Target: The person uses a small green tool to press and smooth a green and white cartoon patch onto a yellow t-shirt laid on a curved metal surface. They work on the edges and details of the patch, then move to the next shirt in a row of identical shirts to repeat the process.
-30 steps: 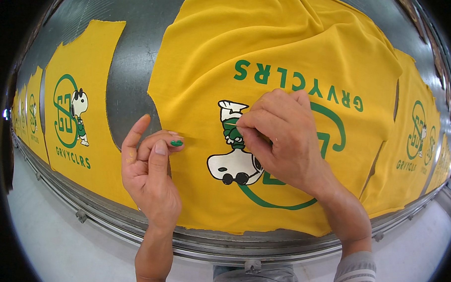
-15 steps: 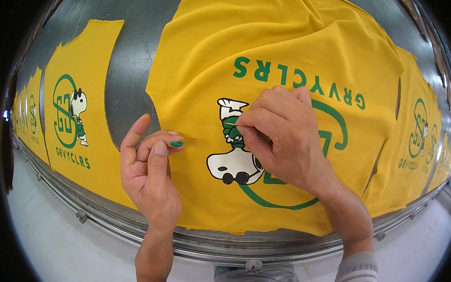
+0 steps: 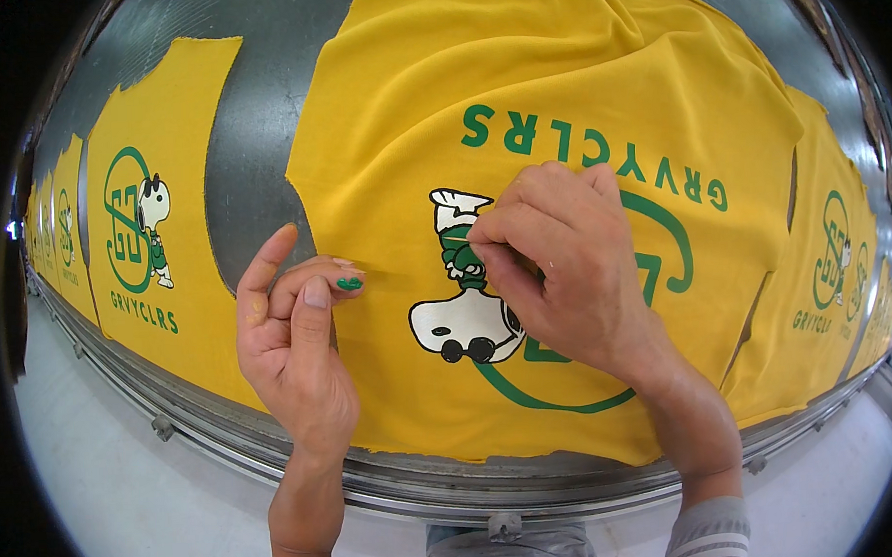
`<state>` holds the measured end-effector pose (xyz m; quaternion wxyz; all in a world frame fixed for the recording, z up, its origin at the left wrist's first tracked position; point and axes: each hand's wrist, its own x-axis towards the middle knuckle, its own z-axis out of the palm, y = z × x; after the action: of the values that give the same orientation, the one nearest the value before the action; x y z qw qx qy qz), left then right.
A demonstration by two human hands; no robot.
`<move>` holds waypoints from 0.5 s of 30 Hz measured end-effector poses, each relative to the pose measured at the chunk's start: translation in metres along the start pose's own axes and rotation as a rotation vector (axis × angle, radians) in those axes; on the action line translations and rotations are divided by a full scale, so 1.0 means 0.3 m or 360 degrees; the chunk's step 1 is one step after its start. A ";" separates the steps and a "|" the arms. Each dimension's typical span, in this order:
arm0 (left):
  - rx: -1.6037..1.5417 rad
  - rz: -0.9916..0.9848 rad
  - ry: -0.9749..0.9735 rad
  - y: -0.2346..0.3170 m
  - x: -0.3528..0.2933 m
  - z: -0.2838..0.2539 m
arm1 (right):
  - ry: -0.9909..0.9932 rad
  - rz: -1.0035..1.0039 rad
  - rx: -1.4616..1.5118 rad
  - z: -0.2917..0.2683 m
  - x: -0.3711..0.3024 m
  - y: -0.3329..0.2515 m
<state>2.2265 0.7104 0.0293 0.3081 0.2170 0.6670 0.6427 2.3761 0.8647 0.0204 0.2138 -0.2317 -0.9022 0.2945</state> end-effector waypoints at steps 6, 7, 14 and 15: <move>-0.0016 0.0003 -0.0003 0.002 -0.001 0.002 | -0.0039 -0.0025 -0.0012 -0.006 0.003 0.002; -0.0013 0.0002 -0.0005 0.004 -0.001 0.002 | -0.0043 -0.0019 -0.0005 -0.007 0.002 0.002; -0.0002 0.0000 -0.0005 0.005 -0.003 0.002 | -0.0033 0.0007 0.0011 -0.002 -0.002 0.002; -0.0006 0.0003 -0.0008 0.004 -0.003 0.002 | -0.0041 0.0003 0.0009 -0.003 -0.002 0.002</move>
<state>2.2275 0.7104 0.0306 0.3097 0.2185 0.6649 0.6436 2.3772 0.8653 0.0204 0.2026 -0.2280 -0.9038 0.3002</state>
